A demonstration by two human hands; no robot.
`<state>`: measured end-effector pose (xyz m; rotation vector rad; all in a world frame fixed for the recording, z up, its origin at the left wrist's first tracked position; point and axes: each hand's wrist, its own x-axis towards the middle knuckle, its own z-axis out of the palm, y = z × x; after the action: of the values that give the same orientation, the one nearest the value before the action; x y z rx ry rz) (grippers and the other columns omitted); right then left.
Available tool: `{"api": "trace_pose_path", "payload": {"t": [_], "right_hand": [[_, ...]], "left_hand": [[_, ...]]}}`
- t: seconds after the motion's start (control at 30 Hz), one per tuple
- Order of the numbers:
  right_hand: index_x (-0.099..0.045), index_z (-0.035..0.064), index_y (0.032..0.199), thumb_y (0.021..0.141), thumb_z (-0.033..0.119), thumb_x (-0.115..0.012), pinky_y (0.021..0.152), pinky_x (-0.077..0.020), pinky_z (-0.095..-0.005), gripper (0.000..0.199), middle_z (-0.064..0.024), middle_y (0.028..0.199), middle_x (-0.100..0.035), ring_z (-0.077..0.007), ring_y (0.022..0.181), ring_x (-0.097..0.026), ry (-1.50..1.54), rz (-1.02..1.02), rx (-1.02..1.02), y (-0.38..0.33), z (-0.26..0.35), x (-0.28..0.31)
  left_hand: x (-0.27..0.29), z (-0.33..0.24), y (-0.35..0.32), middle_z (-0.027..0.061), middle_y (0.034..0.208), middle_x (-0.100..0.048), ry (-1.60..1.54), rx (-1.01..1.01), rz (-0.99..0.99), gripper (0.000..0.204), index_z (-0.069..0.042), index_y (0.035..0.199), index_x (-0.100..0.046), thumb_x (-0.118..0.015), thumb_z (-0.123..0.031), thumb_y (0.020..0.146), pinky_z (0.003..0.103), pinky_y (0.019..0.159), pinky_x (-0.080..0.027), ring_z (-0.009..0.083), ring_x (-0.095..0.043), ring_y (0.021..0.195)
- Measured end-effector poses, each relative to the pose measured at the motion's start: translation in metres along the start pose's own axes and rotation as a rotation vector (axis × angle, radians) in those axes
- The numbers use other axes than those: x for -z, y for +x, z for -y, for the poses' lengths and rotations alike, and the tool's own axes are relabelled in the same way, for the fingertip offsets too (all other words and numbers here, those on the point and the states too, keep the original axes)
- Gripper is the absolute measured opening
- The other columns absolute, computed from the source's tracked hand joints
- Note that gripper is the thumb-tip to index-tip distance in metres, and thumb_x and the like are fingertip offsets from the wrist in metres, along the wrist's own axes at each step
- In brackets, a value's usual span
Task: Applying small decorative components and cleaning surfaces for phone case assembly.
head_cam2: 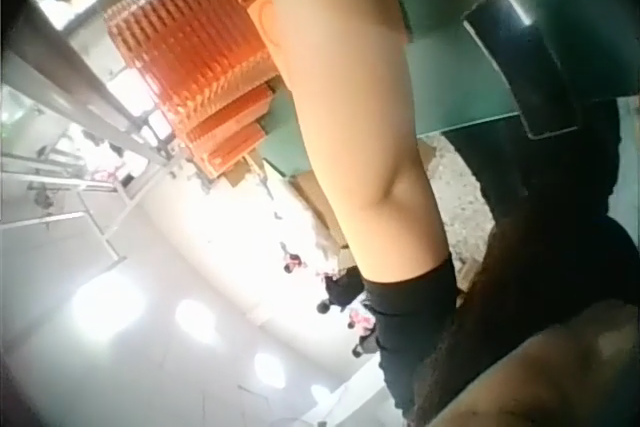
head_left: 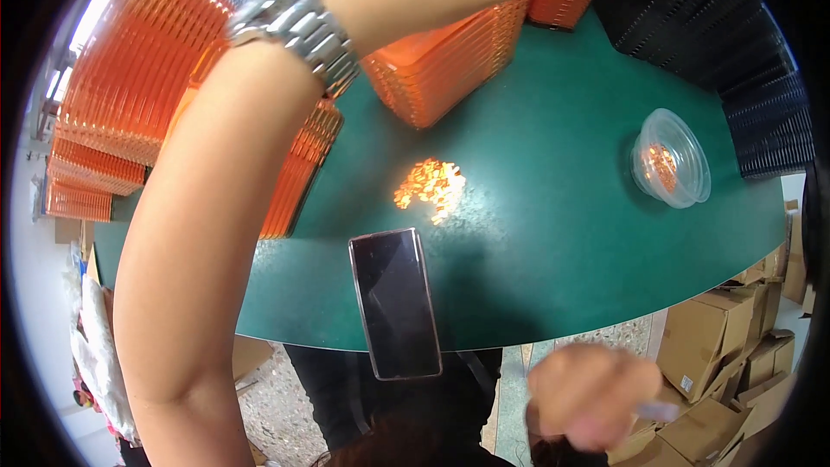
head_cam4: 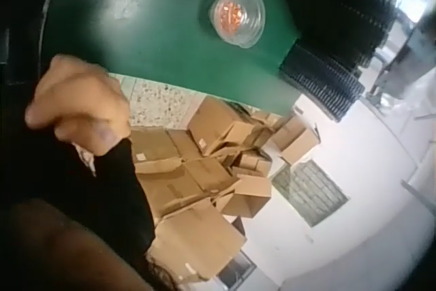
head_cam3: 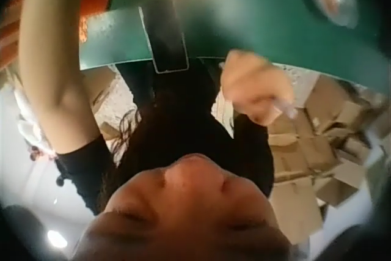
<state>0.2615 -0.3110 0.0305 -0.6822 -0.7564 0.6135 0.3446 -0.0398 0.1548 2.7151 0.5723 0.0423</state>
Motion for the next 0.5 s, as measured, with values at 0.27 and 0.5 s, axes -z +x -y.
{"api": "trace_pose_path", "payload": {"t": [0.27,0.5], "right_hand": [[-0.075,0.0034,0.116,0.081,-0.002,-0.072,0.068,-0.0565,-0.0418,0.035,-0.0087,0.093,-0.064,-0.0293,0.078,-0.066,-1.43,0.258,-0.165,0.049,-0.045,0.02],[-0.075,0.0047,0.119,0.08,-0.002,-0.073,0.068,-0.0595,-0.0388,0.04,-0.008,0.094,-0.06,-0.0256,0.087,-0.067,-1.76,0.422,-0.092,0.06,-0.078,0.026]], "left_hand": [[-0.008,0.076,-0.163,0.0207,0.132,-0.069,-0.597,0.029,-0.094,0.072,0.005,0.158,-0.046,-0.065,-0.04,0.105,0.041,0.111,-0.048,0.0294,-0.066,0.125],[-0.081,0.173,-0.284,0.0164,0.143,-0.066,-0.986,0.279,-0.199,0.042,0.009,0.145,-0.056,-0.058,-0.016,0.111,0.032,0.105,-0.048,0.0176,-0.064,0.122]]}}
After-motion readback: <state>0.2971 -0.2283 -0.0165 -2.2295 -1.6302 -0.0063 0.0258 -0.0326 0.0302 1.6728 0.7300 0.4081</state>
